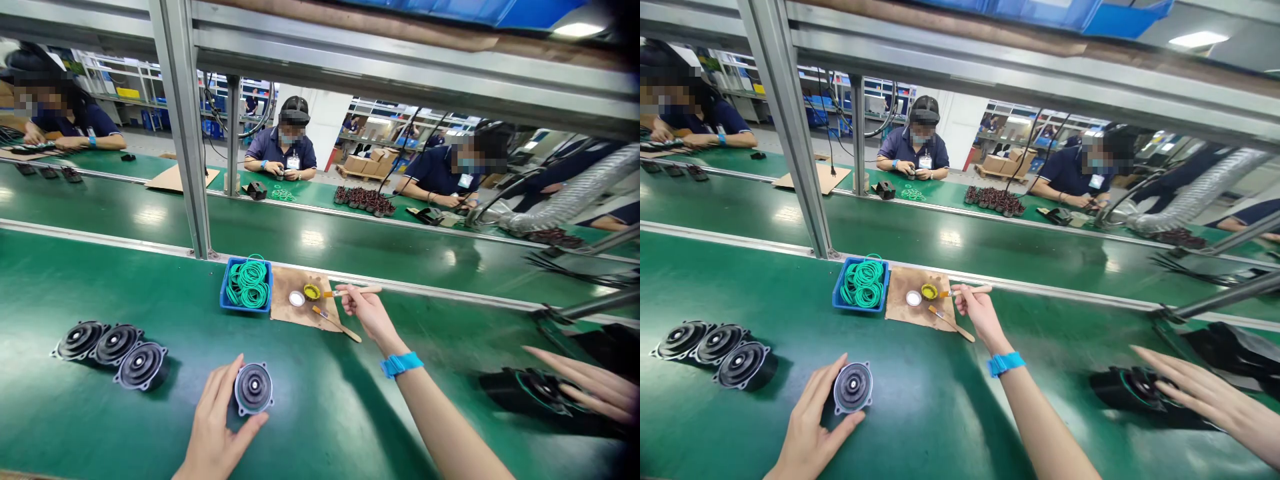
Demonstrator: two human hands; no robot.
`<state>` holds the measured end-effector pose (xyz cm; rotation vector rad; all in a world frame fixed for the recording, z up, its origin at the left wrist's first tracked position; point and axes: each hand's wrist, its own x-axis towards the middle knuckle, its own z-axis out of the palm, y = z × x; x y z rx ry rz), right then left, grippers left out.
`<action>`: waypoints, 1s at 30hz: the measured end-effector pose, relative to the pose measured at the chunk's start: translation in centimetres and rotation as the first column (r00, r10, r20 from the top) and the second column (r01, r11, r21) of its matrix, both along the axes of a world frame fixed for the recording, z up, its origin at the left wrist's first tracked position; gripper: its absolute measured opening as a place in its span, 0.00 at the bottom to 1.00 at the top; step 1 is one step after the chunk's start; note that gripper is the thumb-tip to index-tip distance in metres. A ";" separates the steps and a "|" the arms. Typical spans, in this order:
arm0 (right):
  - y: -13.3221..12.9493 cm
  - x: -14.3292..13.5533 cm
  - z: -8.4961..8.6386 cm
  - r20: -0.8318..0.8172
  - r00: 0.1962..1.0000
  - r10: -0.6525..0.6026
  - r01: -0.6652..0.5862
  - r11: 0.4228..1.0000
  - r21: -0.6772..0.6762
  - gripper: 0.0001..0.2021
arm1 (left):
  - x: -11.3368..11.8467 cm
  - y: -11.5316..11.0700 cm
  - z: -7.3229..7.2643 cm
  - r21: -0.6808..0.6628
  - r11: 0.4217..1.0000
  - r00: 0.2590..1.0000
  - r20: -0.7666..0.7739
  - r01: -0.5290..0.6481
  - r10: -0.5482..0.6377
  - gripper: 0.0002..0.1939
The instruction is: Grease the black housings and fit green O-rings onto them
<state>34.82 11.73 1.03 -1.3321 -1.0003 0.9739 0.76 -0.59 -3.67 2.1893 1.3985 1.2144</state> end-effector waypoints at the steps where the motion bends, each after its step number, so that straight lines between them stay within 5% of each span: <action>1: 0.0 -0.1 0.5 -0.011 1.000 -0.002 0.003 1.000 0.016 0.26 | 0.0 0.0 0.1 -0.011 1.000 1.000 -0.001 0.001 -0.001 0.33; 8: -3.1 -4.7 3.5 -0.173 0.978 0.115 -0.104 0.992 0.073 0.23 | 0.0 -0.6 1.0 -0.090 0.995 0.999 0.028 0.033 -0.031 0.34; 17: -10.4 -11.0 2.3 -0.514 0.786 0.343 -0.473 0.870 -0.143 0.21 | 0.1 -0.4 0.9 -0.140 0.990 0.992 0.121 -0.003 0.021 0.29; 30: -10.5 -11.6 1.8 -0.286 0.831 0.477 -0.542 0.810 -0.224 0.27 | 0.0 -0.4 1.0 -0.143 0.990 0.990 0.140 0.007 0.013 0.28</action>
